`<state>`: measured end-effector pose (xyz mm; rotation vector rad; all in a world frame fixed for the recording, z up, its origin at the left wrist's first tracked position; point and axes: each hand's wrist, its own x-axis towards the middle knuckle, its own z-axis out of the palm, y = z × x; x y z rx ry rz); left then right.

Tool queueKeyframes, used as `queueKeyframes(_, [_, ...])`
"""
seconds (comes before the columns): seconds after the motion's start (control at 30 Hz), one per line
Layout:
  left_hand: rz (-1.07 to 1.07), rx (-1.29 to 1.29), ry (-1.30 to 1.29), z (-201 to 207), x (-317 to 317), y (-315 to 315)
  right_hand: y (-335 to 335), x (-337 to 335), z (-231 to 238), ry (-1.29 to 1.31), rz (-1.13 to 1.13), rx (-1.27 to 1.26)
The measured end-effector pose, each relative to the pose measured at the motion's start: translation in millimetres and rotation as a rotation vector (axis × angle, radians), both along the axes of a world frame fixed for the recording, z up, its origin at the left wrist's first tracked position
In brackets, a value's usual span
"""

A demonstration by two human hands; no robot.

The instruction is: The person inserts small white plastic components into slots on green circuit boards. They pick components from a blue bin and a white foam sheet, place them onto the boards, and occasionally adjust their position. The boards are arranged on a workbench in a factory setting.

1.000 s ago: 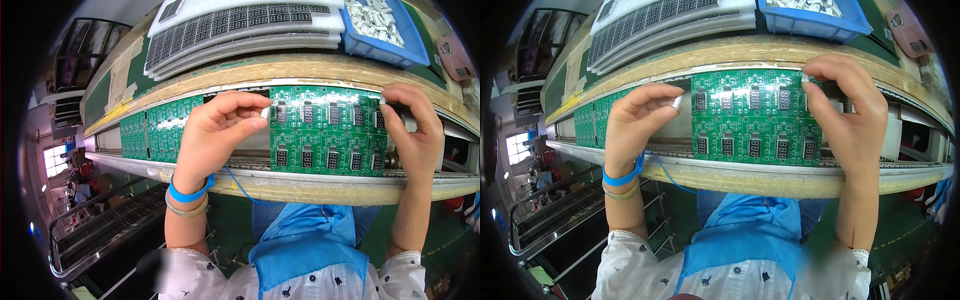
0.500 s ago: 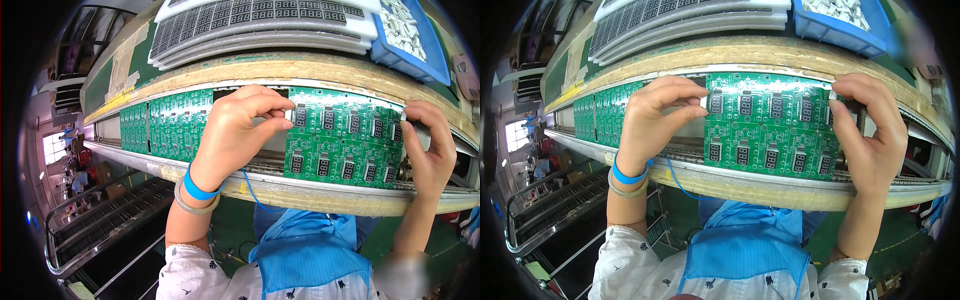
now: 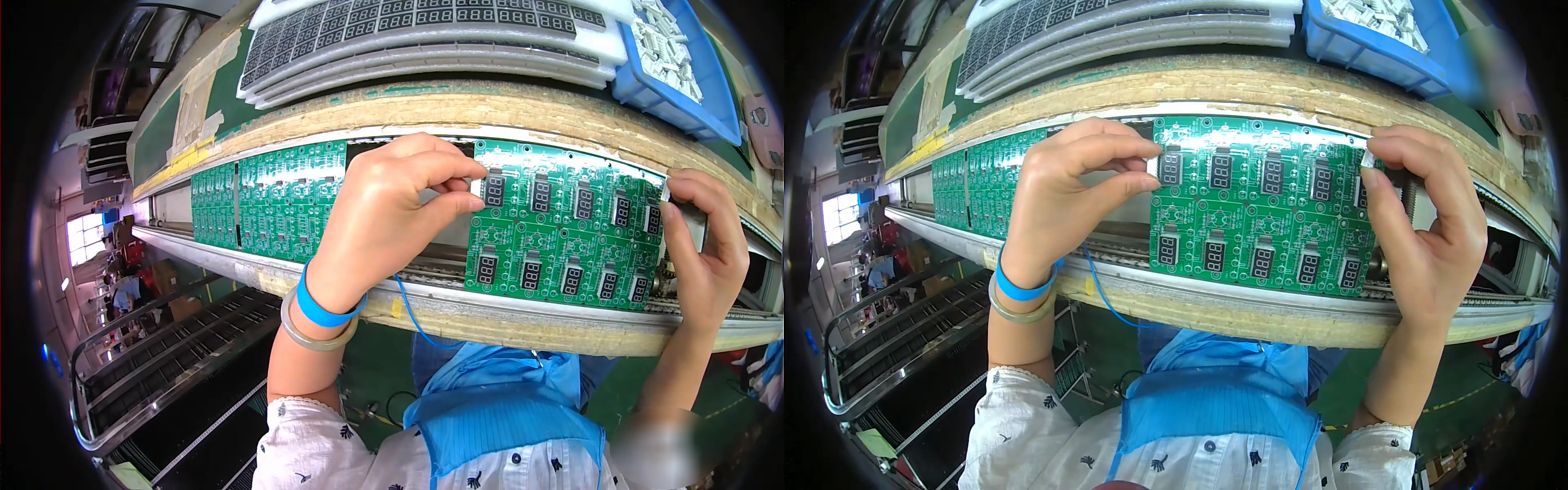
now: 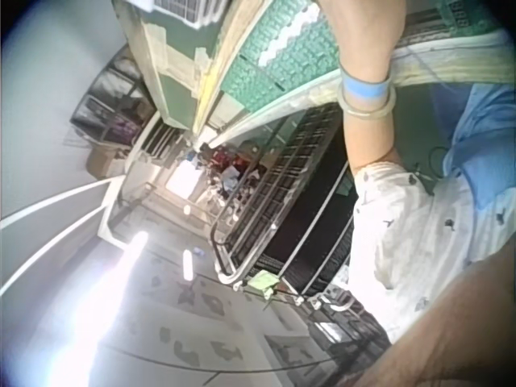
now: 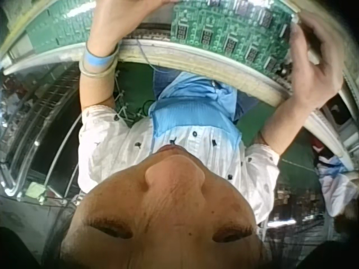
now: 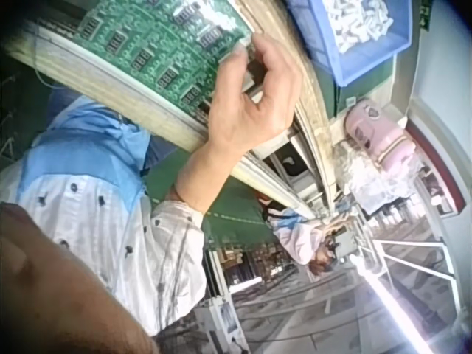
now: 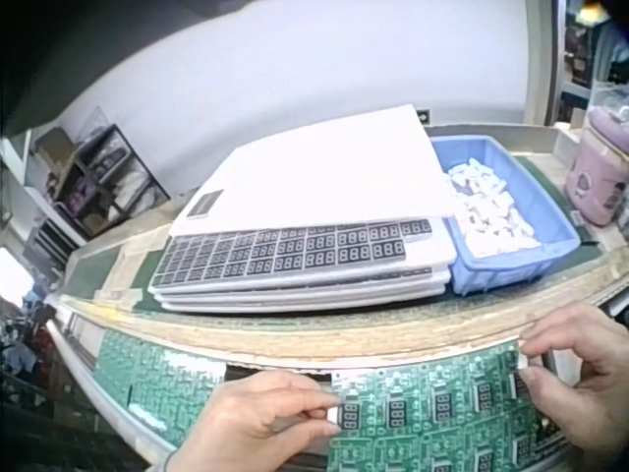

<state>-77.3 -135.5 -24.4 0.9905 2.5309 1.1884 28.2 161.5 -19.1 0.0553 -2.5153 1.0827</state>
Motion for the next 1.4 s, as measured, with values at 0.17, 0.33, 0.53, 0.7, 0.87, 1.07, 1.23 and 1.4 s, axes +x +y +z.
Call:
queueKeyframes(0.17, [-0.014,0.014,0.011,-1,-1,0,-1,0,2,-0.009,0.0,0.001])
queueKeyframes(0.33, [-0.02,0.008,-0.022,-2,-1,1,-3,2,3,-0.02,-0.019,-0.015])
queueKeyframes(0.53, [0.042,0.048,-0.074,3,3,3,-4,4,-1,-0.041,0.003,-0.357])
queueKeyframes(0.7, [0.131,0.141,-0.09,22,19,14,-21,3,0,-0.091,0.175,-0.613])
queueKeyframes(0.87, [0.126,0.366,-0.648,47,41,35,-33,3,21,-0.124,0.248,-0.345])
queueKeyframes(1.07, [0.135,0.439,-0.796,40,46,53,-50,1,27,0.128,0.296,0.139])
queueKeyframes(1.23, [0.125,0.511,-0.962,31,41,45,-50,2,25,0.111,0.341,0.069])
queueKeyframes(1.4, [0.129,0.598,-1.078,36,39,42,-49,0,17,0.124,0.379,-0.11])
